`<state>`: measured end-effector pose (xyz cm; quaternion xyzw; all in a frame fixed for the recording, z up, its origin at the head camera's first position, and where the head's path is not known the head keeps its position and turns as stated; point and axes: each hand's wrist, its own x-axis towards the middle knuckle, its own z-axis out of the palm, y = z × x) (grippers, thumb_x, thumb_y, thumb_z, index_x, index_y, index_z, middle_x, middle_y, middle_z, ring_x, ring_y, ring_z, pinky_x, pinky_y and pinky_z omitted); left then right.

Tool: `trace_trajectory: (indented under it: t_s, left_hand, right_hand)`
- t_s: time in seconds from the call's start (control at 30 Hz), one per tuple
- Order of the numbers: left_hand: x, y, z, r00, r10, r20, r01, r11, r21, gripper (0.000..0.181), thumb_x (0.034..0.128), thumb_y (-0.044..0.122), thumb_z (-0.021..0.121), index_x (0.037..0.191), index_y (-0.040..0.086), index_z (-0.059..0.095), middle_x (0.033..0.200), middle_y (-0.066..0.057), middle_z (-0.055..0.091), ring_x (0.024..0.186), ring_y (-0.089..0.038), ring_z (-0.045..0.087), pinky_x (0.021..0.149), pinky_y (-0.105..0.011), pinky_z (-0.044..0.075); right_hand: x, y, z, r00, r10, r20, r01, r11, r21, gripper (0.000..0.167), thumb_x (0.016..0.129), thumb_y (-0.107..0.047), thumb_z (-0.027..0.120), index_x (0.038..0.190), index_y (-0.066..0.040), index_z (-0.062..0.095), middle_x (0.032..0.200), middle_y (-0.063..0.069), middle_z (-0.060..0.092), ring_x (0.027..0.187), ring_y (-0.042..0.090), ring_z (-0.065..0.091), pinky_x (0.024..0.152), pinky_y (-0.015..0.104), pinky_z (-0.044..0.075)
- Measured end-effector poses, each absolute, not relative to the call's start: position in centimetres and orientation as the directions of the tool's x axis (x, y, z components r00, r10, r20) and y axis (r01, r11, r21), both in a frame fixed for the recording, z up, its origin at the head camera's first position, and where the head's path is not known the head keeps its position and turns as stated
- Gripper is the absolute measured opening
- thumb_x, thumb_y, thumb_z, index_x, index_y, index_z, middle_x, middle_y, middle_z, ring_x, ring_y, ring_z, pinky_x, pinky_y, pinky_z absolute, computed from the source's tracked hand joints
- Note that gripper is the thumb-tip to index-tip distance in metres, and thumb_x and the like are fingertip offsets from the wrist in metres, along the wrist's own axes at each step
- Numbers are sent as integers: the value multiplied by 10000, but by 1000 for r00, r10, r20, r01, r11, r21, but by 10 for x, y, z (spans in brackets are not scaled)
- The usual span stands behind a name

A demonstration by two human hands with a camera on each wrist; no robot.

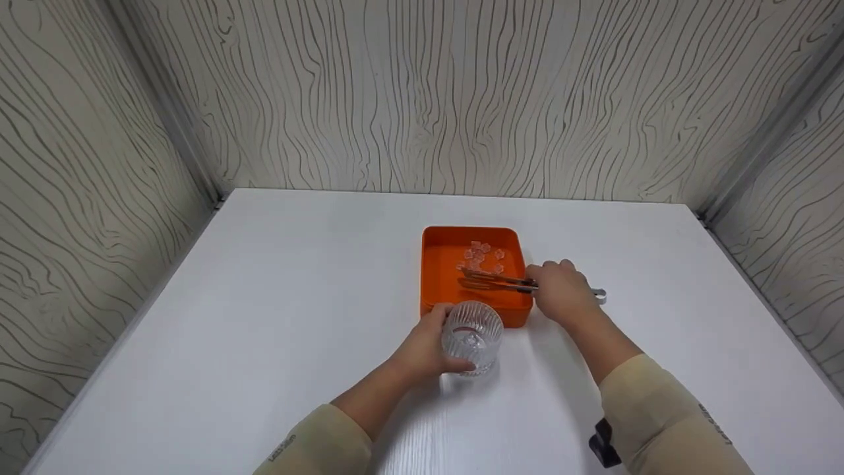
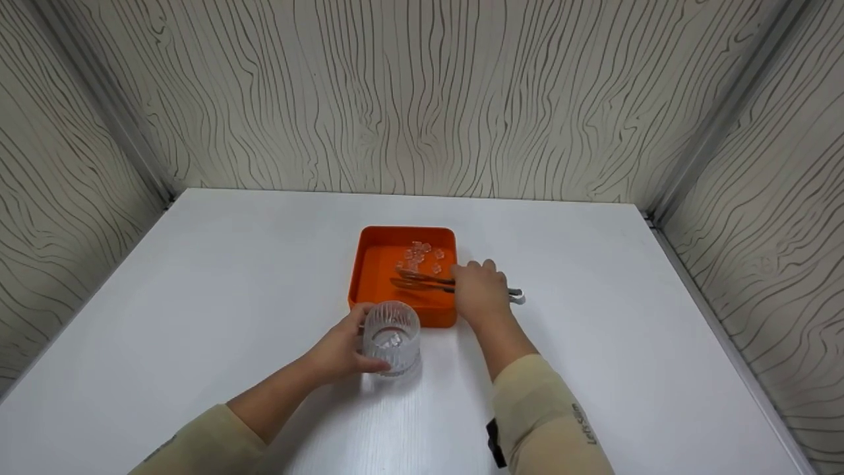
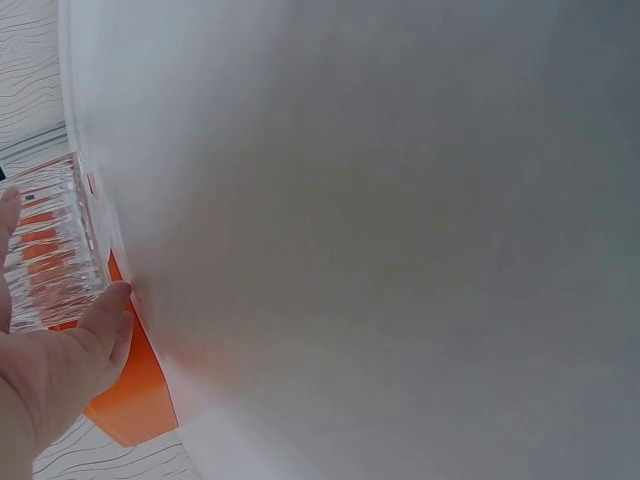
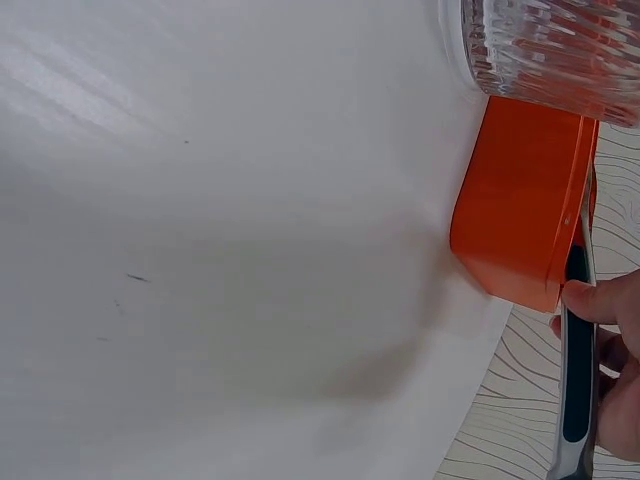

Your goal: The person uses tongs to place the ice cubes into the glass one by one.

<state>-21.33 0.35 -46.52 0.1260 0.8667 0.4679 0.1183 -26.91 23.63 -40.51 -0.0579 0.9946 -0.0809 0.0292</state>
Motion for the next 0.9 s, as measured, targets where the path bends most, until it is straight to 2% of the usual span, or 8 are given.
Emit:
trace_trajectory:
  t_s: [0.23, 0.5, 0.73, 0.9]
  left_hand:
    - [-213, 4, -464, -942, 323, -95, 99, 535, 839, 811, 606, 299, 849, 1259, 282, 369, 1224, 71, 481, 1145, -167, 462, 976, -440, 404]
    - [-213, 5, -464, -941, 327, -88, 105, 529, 842, 809, 604, 290, 851, 1257, 282, 375, 1228, 68, 483, 1143, -164, 462, 980, -433, 402]
    - [-214, 5, -465, -944, 312, -106, 78, 525, 847, 807, 601, 288, 853, 1251, 295, 375, 1224, 76, 481, 1142, -168, 461, 979, -439, 400]
    - [-214, 5, -464, -944, 309, -111, 80, 546, 834, 814, 603, 291, 852, 1261, 287, 372, 1226, 81, 482, 1153, -164, 460, 991, -436, 388]
  right_hand:
    - [-271, 239, -406, -993, -96, -66, -81, 977, -196, 187, 864, -61, 555, 1009, -152, 631, 838, 82, 548, 824, 276, 427, 654, 380, 429]
    - [-272, 238, -408, -994, -105, -42, -96, 980, -175, 181, 856, -57, 567, 1001, -141, 637, 815, 80, 542, 809, 277, 427, 648, 371, 423]
    - [-271, 232, -406, -995, -97, -16, -94, 985, -143, 213, 867, -84, 588, 1070, -131, 629, 875, 108, 557, 845, 288, 435, 732, 435, 466]
    - [-270, 232, -406, -994, -106, 16, -108, 986, -124, 239, 851, -58, 591, 1080, -117, 622, 895, 124, 565, 830, 290, 430, 728, 427, 454]
